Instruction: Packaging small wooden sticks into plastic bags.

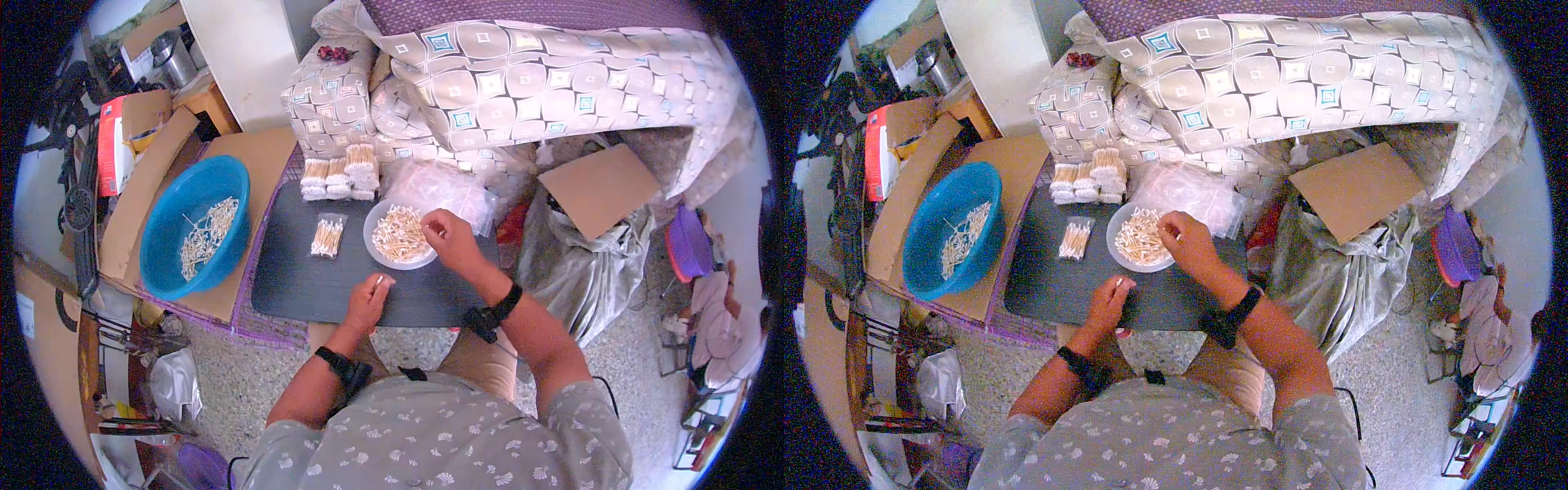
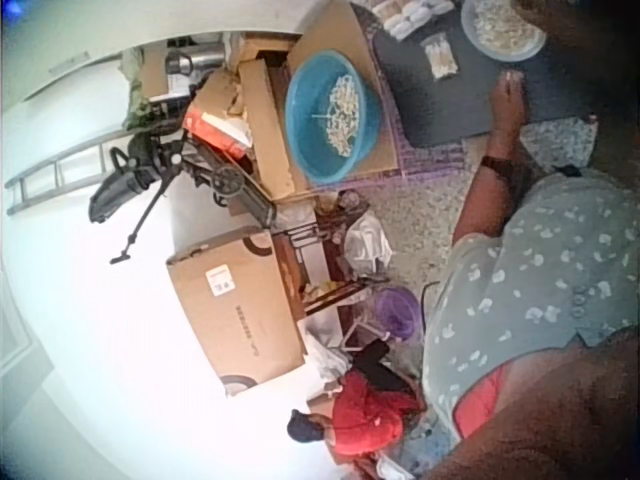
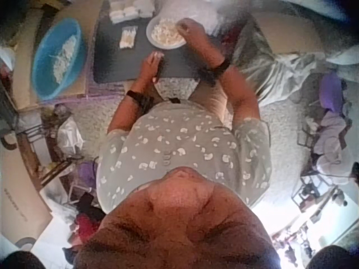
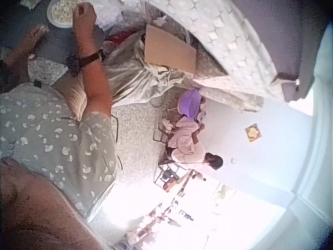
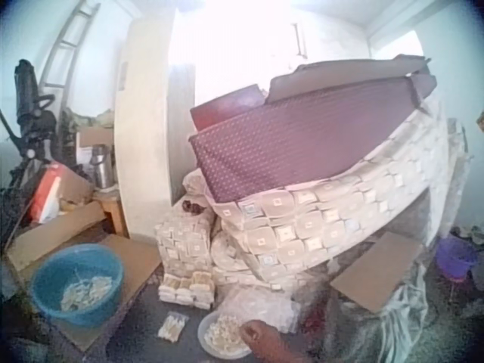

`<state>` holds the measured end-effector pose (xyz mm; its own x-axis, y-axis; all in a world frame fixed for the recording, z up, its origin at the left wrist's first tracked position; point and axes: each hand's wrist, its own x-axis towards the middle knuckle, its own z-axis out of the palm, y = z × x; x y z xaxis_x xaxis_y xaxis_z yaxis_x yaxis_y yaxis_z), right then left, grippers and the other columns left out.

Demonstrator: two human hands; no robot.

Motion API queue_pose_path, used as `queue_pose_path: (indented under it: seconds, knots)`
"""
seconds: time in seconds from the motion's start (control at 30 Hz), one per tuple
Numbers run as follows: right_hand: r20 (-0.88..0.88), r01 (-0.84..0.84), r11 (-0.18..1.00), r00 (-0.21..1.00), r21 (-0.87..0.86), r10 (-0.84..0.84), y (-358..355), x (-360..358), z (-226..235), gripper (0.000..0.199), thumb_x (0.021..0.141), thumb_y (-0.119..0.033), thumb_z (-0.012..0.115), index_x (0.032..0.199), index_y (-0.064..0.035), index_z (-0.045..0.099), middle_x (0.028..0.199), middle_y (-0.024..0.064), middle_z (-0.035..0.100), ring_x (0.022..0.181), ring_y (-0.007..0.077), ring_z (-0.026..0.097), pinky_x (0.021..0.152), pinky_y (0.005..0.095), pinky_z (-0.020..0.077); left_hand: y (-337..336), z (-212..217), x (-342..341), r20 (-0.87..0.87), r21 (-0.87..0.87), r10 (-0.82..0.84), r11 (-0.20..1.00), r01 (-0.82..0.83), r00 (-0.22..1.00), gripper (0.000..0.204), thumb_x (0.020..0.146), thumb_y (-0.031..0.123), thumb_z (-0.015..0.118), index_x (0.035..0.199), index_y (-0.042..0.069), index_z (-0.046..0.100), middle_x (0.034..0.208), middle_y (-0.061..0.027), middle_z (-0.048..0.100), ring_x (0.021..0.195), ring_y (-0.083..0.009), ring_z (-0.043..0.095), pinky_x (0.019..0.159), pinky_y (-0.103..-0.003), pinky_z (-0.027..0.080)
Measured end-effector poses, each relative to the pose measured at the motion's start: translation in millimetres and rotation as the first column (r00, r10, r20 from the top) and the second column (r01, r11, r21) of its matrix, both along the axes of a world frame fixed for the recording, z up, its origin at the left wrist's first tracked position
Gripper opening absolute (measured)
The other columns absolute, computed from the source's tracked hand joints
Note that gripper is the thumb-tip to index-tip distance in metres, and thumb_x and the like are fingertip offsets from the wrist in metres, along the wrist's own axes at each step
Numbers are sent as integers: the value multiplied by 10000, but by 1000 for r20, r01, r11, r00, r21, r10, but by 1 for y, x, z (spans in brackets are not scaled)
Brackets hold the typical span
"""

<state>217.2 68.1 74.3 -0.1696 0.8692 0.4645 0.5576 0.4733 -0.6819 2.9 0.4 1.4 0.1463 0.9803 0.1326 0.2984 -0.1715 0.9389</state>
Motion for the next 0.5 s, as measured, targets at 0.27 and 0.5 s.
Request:
queue_pose_path:
  seconds: [0.27, 0.5]
  knots:
    - [-699, -199, 899, 699, -390, -149, -68, 1, -19, 69, 858, -110, 616, 890, -59, 582, 731, -7, 583, 650, 68, 537, 557, 213, 432, 3, 21, 3, 250, -131, -5, 991, 39, 968, 107, 899, 148, 585, 954, 64, 624, 762, 59, 555, 697, -54, 474, 640, -218, 393]
    - [-792, -298, 877, 595, -378, -139, -99, -7, -15, 76, 865, -110, 620, 910, -75, 569, 770, -17, 578, 671, 63, 524, 568, 207, 423, -13, 73, 24, 369, -201, -6, 976, 86, 929, 114, 891, 101, 609, 997, 69, 636, 687, 124, 408, 601, 13, 321, 517, -167, 243]
